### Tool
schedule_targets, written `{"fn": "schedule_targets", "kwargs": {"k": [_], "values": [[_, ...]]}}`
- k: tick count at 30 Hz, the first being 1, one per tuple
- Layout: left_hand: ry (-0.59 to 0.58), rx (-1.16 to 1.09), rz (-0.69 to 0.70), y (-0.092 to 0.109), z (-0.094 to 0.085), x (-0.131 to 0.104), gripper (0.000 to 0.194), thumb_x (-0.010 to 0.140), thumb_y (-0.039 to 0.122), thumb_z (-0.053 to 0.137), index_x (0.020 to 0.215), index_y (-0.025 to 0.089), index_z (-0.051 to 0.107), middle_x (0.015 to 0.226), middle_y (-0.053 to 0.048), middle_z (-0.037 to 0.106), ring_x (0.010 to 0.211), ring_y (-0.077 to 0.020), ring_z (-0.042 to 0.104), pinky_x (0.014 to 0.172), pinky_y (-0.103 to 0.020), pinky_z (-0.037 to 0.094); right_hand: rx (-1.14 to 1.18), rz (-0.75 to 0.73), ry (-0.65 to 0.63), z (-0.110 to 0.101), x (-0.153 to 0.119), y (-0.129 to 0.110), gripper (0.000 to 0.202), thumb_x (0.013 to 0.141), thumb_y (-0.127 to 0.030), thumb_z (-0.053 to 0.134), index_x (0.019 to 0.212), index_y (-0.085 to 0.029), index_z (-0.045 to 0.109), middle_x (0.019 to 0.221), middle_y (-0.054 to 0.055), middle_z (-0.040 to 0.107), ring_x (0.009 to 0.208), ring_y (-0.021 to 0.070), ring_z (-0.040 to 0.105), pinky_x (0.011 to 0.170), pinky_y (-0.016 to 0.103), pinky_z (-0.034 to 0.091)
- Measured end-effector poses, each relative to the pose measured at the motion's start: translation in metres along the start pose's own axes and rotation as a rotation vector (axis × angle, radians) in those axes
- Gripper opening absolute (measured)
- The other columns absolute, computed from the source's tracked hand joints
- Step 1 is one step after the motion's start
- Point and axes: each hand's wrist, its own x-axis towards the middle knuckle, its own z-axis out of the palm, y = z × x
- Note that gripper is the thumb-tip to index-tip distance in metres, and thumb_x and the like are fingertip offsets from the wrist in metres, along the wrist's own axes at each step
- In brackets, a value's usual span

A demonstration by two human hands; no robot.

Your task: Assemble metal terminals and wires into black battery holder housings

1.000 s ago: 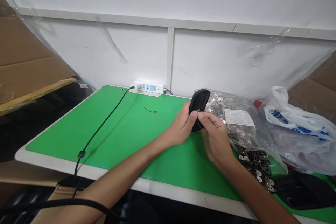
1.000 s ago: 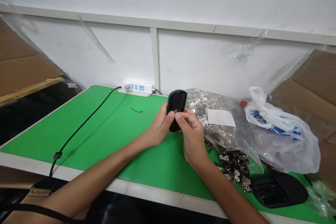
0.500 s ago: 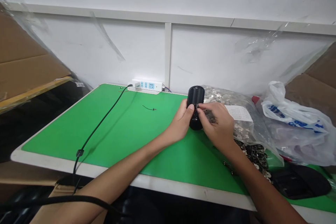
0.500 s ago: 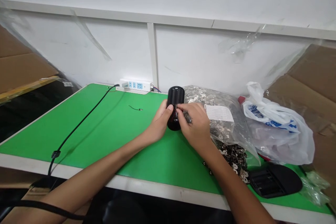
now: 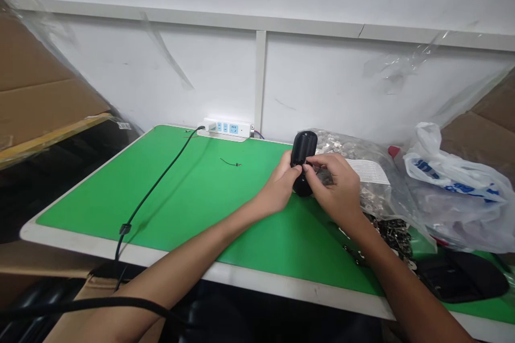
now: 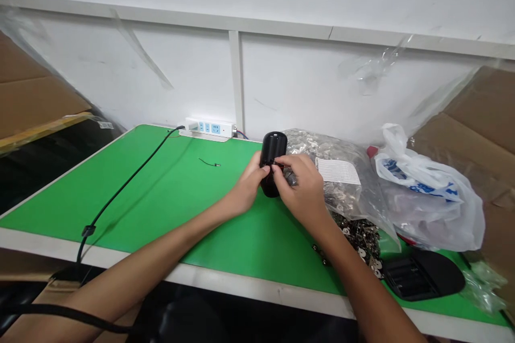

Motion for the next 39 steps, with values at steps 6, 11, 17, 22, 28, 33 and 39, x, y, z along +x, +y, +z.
{"fn": "schedule_targets", "kwargs": {"k": [6,11,17,22,28,33,39], "values": [[-0.064,0.123,-0.005,0.008,0.0,-0.003,0.044,0.098,0.033,0.046,0.138,0.017,0.052,0.132,-0.009,0.063,0.129,-0.0281,0.056,0.114,-0.04,0.042,-0.091,-0.067,-0.06,-0.002,-0.001,0.005,0.008,0.098,-0.019,0.065,0.105,-0.023,0.068,0.095,0.007,0.077,0.089,0.0234,0.074,0.077,0.038,0.059],[-0.103,0.206,0.047,0.009,-0.002,-0.003,0.053,0.098,0.032,0.045,0.148,0.015,0.047,0.147,-0.013,0.059,0.14,-0.0299,0.052,0.121,-0.042,0.039,0.018,0.049,-0.108,-0.004,-0.001,0.006,0.006,0.097,-0.021,0.068,0.097,-0.023,0.073,0.09,0.003,0.079,0.076,0.0192,0.073,0.068,0.034,0.058],[-0.109,0.308,0.121,0.013,-0.003,-0.004,0.054,0.099,0.029,0.043,0.151,0.014,0.046,0.153,-0.016,0.056,0.143,-0.032,0.051,0.124,-0.048,0.038,0.039,0.095,-0.13,-0.006,0.001,0.003,0.009,0.096,-0.021,0.068,0.09,-0.023,0.075,0.083,0.002,0.078,0.072,0.0192,0.073,0.067,0.034,0.057],[-0.149,0.438,0.229,0.013,-0.006,-0.005,0.055,0.102,0.026,0.043,0.155,0.016,0.045,0.158,-0.016,0.052,0.146,-0.0304,0.049,0.127,-0.047,0.035,0.014,0.132,-0.142,-0.006,-0.001,0.003,0.012,0.094,-0.023,0.068,0.084,-0.024,0.075,0.079,0.002,0.078,0.068,0.0198,0.072,0.064,0.035,0.056],[-0.151,0.449,0.239,0.016,-0.006,-0.006,0.053,0.103,0.025,0.041,0.155,0.016,0.046,0.159,-0.016,0.051,0.15,-0.0293,0.046,0.129,-0.044,0.032,0.14,0.311,-0.112,-0.003,-0.002,-0.007,0.006,0.09,-0.027,0.074,0.086,-0.024,0.073,0.079,0.001,0.079,0.067,0.0186,0.074,0.064,0.032,0.062],[-0.104,0.251,0.109,0.012,-0.003,-0.005,0.047,0.103,0.034,0.043,0.144,0.015,0.053,0.143,-0.013,0.063,0.137,-0.0311,0.055,0.119,-0.043,0.042,0.213,0.413,-0.017,0.001,-0.003,-0.011,0.015,0.087,-0.033,0.079,0.093,-0.022,0.071,0.082,0.001,0.078,0.068,0.0173,0.074,0.064,0.031,0.064],[-0.074,-0.061,-0.023,0.006,0.002,-0.002,0.04,0.105,0.043,0.044,0.13,0.016,0.061,0.126,-0.009,0.069,0.124,-0.0281,0.061,0.11,-0.039,0.046,0.074,0.226,-0.01,-0.003,0.0,-0.007,0.009,0.091,-0.03,0.077,0.088,-0.024,0.07,0.076,0.0,0.072,0.064,0.0156,0.066,0.061,0.03,0.059]]}}
